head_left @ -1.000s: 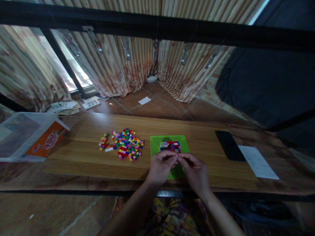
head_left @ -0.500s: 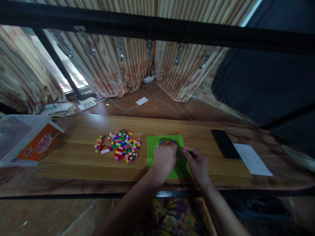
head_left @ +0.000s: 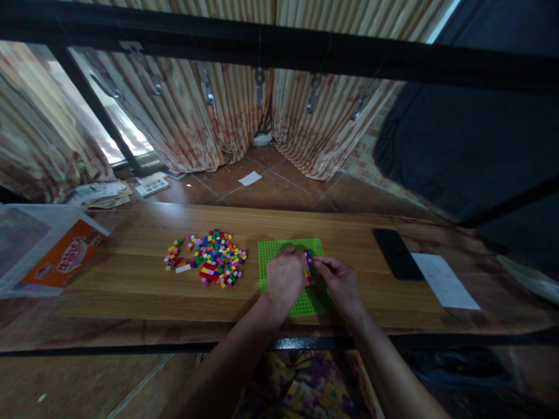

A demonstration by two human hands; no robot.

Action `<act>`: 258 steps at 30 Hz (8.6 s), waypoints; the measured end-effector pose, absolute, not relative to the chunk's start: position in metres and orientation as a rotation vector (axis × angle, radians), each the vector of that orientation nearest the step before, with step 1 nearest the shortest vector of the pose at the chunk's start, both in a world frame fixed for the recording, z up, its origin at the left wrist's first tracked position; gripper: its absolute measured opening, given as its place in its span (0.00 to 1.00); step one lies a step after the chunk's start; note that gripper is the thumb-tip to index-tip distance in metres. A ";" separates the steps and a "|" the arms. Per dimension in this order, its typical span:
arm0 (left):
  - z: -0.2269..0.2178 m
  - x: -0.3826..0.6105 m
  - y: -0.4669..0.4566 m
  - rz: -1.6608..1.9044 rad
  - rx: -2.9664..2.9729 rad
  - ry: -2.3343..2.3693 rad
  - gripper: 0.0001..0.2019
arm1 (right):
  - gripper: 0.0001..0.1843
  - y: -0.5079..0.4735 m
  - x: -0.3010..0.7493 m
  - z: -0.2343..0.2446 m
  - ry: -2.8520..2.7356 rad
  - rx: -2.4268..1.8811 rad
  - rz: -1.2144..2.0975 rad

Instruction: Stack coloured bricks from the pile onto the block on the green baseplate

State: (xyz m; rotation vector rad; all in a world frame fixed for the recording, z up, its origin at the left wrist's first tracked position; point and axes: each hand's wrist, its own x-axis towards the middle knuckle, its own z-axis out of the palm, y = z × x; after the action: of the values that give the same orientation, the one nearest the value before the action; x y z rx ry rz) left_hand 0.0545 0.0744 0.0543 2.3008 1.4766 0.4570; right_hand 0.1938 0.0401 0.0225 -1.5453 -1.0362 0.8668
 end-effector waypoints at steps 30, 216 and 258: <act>0.039 0.063 0.061 0.465 2.427 1.607 0.14 | 0.15 0.061 0.189 0.024 -1.268 -1.702 0.683; 0.019 -0.109 0.015 1.274 0.838 1.356 0.17 | 0.10 0.035 0.002 0.023 -1.115 -1.225 1.295; 0.013 -0.131 0.019 1.273 0.800 1.499 0.10 | 0.10 0.062 0.029 0.002 -1.592 -1.438 0.759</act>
State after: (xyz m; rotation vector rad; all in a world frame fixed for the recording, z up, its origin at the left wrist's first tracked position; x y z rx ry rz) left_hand -0.1308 0.0191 0.0128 0.8001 1.4992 1.2725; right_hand 0.0293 0.0625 0.0022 -1.4376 -1.5923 0.7593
